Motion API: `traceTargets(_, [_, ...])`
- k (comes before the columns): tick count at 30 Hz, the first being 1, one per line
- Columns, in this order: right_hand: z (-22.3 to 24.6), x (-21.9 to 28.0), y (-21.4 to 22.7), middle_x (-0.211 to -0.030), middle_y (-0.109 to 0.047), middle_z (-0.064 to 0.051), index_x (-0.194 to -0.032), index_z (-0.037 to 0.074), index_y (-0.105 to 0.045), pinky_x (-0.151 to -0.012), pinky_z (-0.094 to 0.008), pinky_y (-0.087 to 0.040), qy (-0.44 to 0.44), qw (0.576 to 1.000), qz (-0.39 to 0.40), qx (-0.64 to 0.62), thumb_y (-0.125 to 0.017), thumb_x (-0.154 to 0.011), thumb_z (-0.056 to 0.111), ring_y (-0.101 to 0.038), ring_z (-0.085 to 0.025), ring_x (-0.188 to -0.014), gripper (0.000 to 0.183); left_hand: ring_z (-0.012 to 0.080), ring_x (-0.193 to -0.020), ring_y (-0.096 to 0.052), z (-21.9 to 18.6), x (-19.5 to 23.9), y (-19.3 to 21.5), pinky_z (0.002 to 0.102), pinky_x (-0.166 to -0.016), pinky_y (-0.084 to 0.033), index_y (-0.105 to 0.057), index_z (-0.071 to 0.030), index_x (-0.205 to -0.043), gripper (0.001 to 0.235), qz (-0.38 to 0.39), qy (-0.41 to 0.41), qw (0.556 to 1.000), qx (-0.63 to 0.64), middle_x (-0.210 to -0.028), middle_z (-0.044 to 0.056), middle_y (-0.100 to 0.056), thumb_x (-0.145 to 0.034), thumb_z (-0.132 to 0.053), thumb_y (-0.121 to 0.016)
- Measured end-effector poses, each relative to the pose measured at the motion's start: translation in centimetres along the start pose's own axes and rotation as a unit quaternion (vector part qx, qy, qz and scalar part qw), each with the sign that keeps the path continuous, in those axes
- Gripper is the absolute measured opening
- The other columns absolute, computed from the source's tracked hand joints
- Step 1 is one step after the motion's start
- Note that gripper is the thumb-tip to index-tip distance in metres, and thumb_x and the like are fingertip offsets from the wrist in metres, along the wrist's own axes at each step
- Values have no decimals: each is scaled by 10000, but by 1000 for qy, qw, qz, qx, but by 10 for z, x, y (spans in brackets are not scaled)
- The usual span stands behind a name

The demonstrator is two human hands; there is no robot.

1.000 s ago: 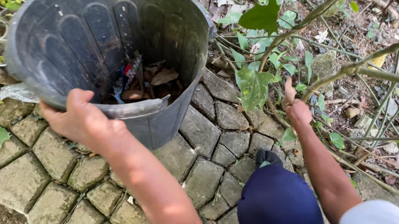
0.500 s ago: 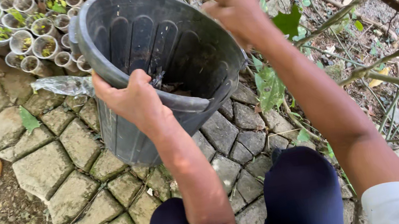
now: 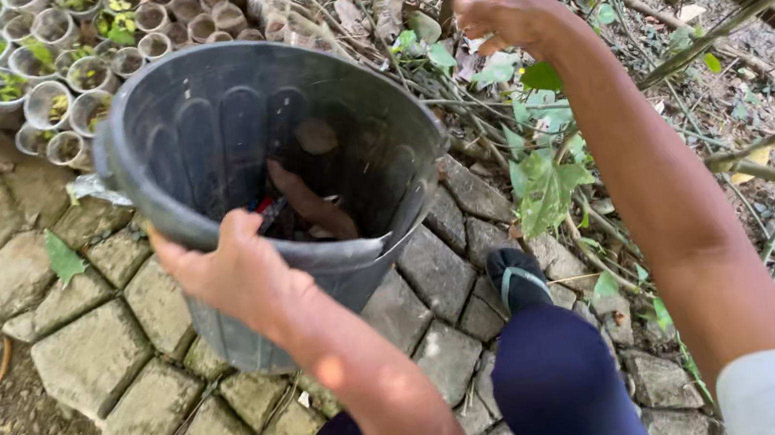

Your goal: The person picks up dry leaves and small debris from the ground by hand and using a small dustpan, placing them into a large black bucket.

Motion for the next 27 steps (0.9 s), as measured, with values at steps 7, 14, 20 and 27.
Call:
traceTargets(7, [-263,-131,47,-954,-736,-41,-1054,73,-701,-662,-300,-573,-133,981,-116,-82,-674,-971,243,-676,-123,-767,191,312,-1160,-729,-5,6,-1,355,-1056,-554,-557,37,-1405,814,-71,8,989,-130,-1307,171,-696,-596,129,-552])
traceTargets(14, [-401,-236,-30,-688,-569,-65,-853,112,-637,-413,-384,-388,-109,800,74,-586,-500,-821,232,-543,-233,-543,185,298,-1168,-687,-7,5,-27,350,-1095,-569,-596,93,-1417,711,-26,-90,988,-125,-1301,172,-667,-708,126,-609])
traceTargets(20, [-467,-281,-7,-812,-652,-107,-965,50,-692,-566,-391,-455,-184,938,-223,-194,-605,-831,205,-600,-249,-674,223,248,-1045,-743,0,3,-41,293,-1003,-627,-627,11,-1301,651,-122,-99,955,-252,-1164,113,-721,-654,49,-557])
traceTargets(27, [-494,-317,-2,-957,-749,-157,-1097,-23,-755,-743,-400,-533,-192,935,-298,21,-729,-843,174,-666,-267,-826,323,262,-1055,-729,26,-16,-62,312,-1019,-607,-619,12,-1292,632,-129,-125,938,-297,-1170,126,-709,-663,41,-561])
Point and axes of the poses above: each hand's wrist, its own x-axis away from the middle knuckle, its own y-axis out of the back of the hand, z = x × y, the point moved 8 cm from there along -x, towards the middle knuckle
